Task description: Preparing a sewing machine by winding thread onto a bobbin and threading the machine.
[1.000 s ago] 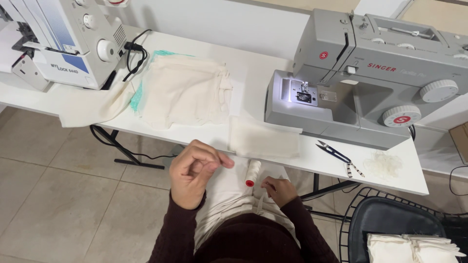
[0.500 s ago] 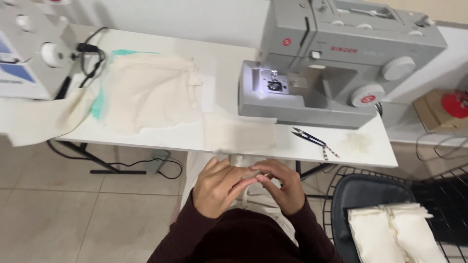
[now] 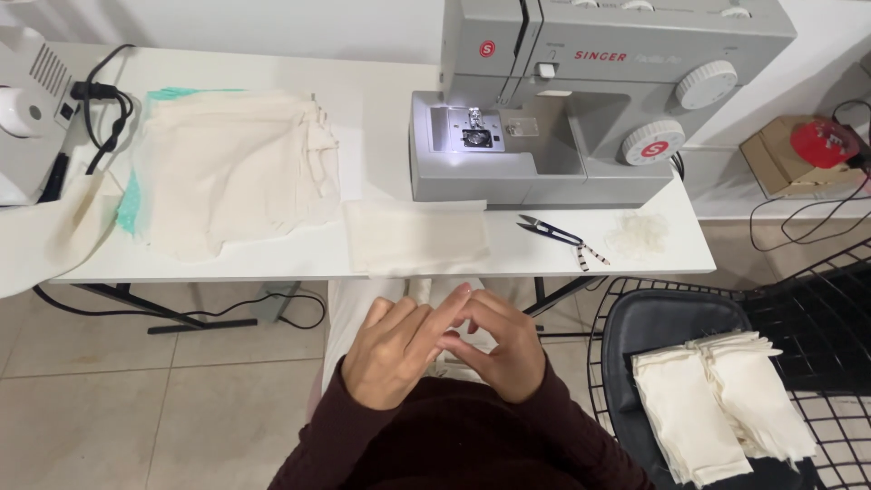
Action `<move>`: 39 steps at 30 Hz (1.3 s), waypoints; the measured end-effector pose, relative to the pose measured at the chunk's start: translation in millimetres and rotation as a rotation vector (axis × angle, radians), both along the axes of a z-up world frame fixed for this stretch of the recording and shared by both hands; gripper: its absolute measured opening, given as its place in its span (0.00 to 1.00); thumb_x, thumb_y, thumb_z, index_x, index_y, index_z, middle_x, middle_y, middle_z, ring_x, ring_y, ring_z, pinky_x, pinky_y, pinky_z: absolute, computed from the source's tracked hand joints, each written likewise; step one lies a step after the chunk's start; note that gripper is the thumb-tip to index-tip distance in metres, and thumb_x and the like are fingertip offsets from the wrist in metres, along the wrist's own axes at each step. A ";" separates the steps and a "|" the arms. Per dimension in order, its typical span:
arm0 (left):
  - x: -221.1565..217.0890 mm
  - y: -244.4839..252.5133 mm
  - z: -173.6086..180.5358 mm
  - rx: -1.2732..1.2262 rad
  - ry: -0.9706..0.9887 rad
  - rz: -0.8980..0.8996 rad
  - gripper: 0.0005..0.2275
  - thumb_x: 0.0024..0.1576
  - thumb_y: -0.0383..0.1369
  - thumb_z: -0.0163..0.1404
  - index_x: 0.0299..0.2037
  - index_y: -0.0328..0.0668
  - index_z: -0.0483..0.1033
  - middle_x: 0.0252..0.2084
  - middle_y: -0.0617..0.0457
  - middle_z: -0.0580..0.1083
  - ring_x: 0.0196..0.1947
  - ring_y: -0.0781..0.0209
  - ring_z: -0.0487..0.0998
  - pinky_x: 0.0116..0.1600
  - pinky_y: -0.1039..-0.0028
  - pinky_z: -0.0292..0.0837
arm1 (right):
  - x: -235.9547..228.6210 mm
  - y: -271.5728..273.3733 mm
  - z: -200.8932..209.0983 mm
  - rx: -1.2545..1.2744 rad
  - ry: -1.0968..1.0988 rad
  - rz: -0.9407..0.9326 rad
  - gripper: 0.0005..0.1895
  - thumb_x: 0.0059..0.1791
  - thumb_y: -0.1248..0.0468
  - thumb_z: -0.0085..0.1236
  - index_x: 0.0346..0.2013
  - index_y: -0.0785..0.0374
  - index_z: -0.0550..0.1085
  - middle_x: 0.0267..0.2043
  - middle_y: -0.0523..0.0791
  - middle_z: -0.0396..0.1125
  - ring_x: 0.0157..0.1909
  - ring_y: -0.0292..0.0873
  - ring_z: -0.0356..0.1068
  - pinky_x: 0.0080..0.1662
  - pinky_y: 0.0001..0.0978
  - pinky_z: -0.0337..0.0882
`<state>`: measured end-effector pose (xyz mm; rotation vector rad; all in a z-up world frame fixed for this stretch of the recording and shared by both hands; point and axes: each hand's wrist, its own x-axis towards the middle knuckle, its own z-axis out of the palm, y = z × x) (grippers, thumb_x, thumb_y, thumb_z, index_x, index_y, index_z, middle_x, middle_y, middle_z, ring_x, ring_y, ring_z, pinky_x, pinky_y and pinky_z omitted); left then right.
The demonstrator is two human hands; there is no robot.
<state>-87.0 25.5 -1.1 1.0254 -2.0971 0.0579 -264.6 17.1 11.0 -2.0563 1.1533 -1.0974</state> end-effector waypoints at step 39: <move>-23.9 -21.1 -16.6 0.239 0.536 -0.135 0.04 0.51 0.19 0.55 0.27 0.37 0.77 0.19 0.57 0.68 0.20 0.65 0.61 0.32 0.76 0.61 | -42.8 -25.8 -22.8 -0.258 -0.014 -0.309 0.06 0.47 0.64 0.61 0.32 0.62 0.73 0.41 0.46 0.70 0.40 0.42 0.68 0.44 0.30 0.70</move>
